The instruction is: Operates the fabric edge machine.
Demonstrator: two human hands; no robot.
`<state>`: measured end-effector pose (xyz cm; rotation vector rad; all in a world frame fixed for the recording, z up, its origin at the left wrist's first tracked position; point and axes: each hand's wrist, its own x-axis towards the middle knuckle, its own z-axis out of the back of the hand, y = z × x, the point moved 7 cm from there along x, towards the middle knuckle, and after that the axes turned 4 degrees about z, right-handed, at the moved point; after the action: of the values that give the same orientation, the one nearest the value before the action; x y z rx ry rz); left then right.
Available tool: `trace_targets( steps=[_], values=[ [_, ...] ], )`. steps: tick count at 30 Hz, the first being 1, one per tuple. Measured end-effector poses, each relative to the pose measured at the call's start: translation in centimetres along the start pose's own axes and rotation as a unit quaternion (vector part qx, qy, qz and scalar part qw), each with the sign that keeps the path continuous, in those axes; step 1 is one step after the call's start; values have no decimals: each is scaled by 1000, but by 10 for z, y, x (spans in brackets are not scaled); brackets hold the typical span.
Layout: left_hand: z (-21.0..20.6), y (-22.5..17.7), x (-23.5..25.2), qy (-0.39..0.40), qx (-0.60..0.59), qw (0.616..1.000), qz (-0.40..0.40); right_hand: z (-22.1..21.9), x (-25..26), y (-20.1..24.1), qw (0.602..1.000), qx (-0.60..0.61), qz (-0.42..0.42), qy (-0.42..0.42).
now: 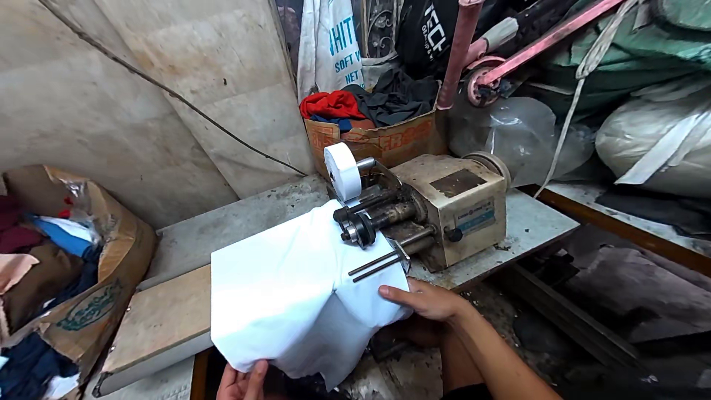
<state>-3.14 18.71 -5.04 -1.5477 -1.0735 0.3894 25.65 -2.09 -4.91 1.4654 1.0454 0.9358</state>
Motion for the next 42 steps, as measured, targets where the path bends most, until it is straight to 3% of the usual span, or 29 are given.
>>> trace_targets(
  steps=[5, 8, 12, 15, 19, 23, 26, 30, 42],
  values=[
    [-2, -7, -2, -2, -28, 1000, -10, 0, -1, 0, 1000, 1, -3, 1],
    [-7, -7, -2, -2, 16, 1000, 3, 0, -1, 1, 1000, -9, -6, -3],
    [-2, -2, -1, 2, -33, 999, -10, 1, 0, 0, 1000, -14, 0, 2],
    [-7, 1, -3, -3, 12, 1000, 16, 0, 0, 1, 1000, -21, 5, 2],
    [-4, -2, -2, 12, -40, 999, -4, 1, 0, 0, 1000, -19, -2, -3],
    [-10, 0, -6, -5, 12, 999, 29, 1, -1, 0, 1000, -13, -4, -8],
    [-6, -2, -6, -4, -36, 999, 11, 1, 0, 0, 1000, -11, -2, -5],
    [-11, 1, -7, -5, 10, 1000, 27, 0, 0, 1, 1000, -4, 3, -1],
    [-7, -2, -8, -19, 3, 1000, 16, -2, 0, 1, 1000, -1, 3, 1]
  ],
)
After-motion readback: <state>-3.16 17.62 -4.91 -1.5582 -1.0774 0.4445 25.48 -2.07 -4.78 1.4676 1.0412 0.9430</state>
